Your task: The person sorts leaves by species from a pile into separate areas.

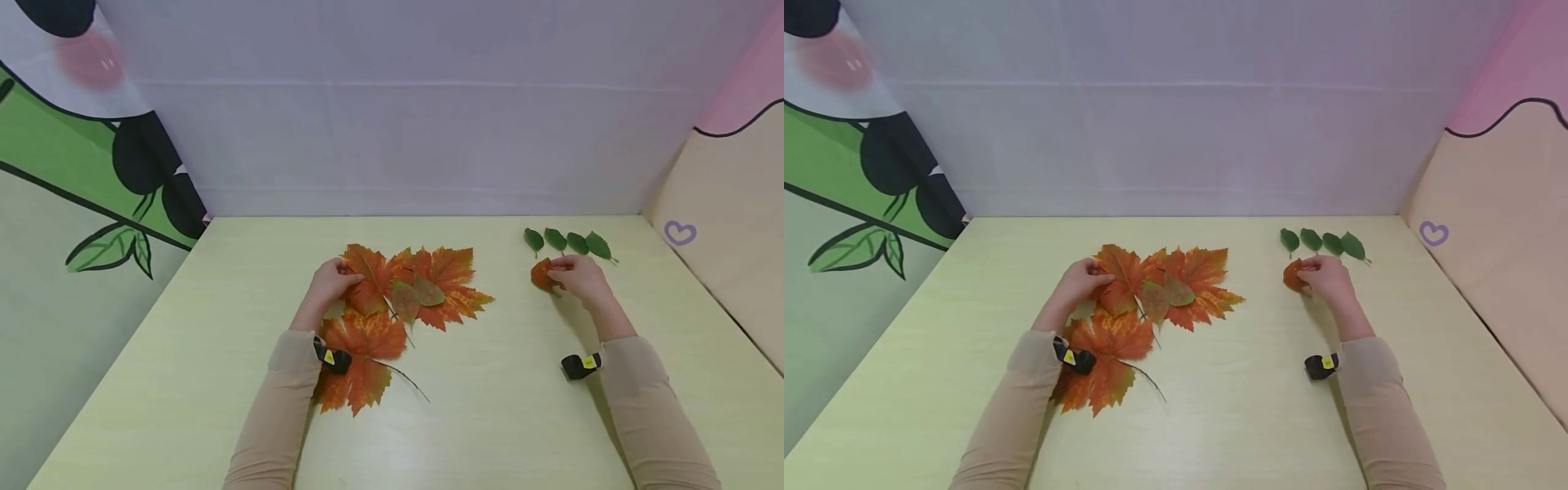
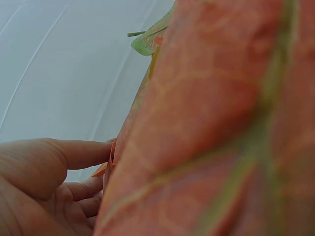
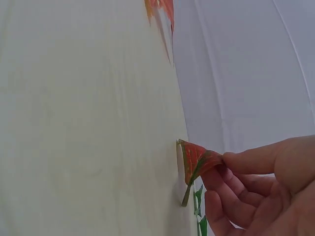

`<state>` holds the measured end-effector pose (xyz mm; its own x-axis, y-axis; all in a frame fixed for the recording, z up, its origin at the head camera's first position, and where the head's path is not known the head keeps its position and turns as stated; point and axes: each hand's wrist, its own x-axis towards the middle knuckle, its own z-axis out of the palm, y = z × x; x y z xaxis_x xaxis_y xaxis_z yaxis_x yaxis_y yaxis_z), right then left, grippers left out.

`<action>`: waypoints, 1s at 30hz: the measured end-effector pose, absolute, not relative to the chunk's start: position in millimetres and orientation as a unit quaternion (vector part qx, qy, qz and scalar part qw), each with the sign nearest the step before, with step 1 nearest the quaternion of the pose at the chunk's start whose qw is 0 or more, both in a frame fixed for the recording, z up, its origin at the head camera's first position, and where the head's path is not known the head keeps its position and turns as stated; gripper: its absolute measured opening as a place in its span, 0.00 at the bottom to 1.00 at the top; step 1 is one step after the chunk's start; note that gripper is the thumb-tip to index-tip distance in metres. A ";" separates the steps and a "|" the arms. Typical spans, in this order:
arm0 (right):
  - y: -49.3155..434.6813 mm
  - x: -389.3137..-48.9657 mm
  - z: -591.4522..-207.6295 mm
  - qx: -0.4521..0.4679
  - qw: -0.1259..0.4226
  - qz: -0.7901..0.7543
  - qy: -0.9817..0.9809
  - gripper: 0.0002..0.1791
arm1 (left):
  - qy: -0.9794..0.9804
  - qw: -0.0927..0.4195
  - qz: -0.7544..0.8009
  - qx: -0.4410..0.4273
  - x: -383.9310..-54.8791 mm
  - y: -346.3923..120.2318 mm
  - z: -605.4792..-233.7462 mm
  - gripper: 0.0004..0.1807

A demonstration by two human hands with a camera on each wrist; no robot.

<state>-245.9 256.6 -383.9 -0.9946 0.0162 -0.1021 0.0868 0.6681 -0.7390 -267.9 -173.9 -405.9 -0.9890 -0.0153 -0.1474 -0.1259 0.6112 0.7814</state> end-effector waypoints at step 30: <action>186.1 -231.0 -363.9 -0.096 -0.024 -0.312 0.945 0.17 | 0.899 0.069 0.429 -0.048 -260.7 -173.9 -395.3 0.16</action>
<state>-231.0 186.1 -363.9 -0.9804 -0.1662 0.1054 -0.1963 0.7865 -0.5856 -260.7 -173.9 -395.3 -0.9860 -0.0267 -0.1643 -0.1445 0.6274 0.7652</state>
